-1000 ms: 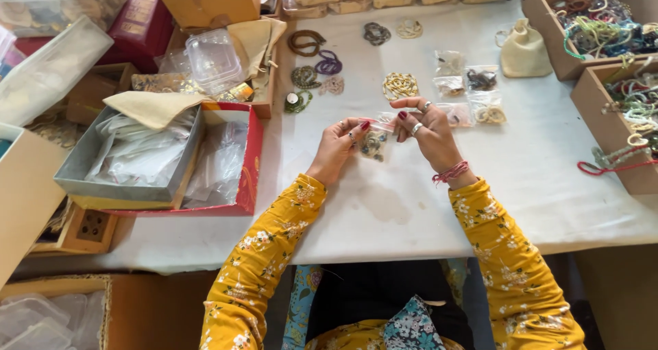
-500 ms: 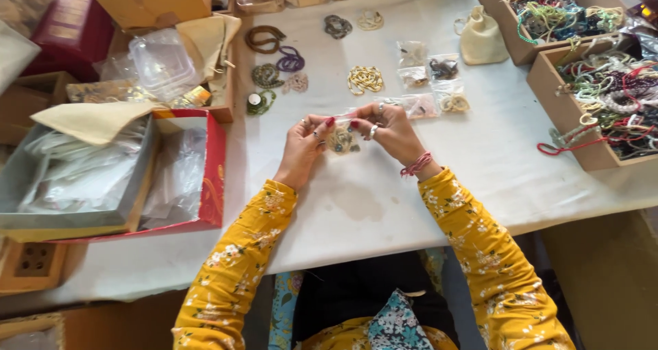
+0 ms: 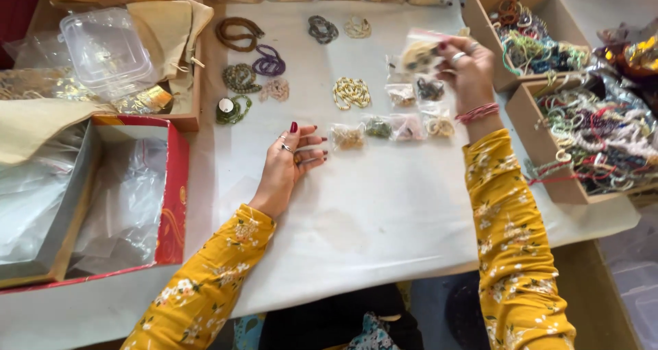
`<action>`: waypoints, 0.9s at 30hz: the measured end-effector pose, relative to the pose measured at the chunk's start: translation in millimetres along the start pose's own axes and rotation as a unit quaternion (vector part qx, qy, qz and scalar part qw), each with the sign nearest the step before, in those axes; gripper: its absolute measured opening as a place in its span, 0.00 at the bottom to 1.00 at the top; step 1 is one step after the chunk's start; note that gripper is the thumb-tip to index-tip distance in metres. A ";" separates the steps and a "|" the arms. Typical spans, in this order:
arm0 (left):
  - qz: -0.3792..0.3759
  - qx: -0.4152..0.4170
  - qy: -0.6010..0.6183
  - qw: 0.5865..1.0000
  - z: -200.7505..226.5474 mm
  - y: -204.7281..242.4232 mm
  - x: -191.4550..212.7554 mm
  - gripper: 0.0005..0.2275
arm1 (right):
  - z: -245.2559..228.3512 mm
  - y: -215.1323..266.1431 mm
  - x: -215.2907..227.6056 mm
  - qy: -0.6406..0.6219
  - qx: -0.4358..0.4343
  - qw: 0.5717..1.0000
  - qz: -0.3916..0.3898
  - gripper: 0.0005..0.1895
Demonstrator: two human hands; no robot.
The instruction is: The recorder is seen sorting various jewelry items and placing them into small clear plastic bags.
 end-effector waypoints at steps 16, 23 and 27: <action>-0.005 -0.007 -0.027 1.000 -20.6 -6.3 0.4 0.19 | 147.2 -114.0 103.9 0.261 -0.058 0.963 0.033 0.10; -0.058 -0.064 -0.197 0.977 -13.2 10.0 -18.5 0.13 | -16.3 -24.9 -95.7 0.422 0.173 0.883 -0.108 0.12; -0.100 -0.052 -0.226 0.968 -20.3 7.4 -16.5 0.13 | -89.8 77.3 -232.3 0.337 0.249 0.815 -0.400 0.14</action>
Point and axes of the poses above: each hand's wrist, its own y-axis away from the middle knuckle, its own x-axis out of the back of the hand, z = x × y, the point moved 3 cm from there along -y, towards the middle knuckle, and after that the axes turned 4 degrees about -z, right-handed, at the moved point
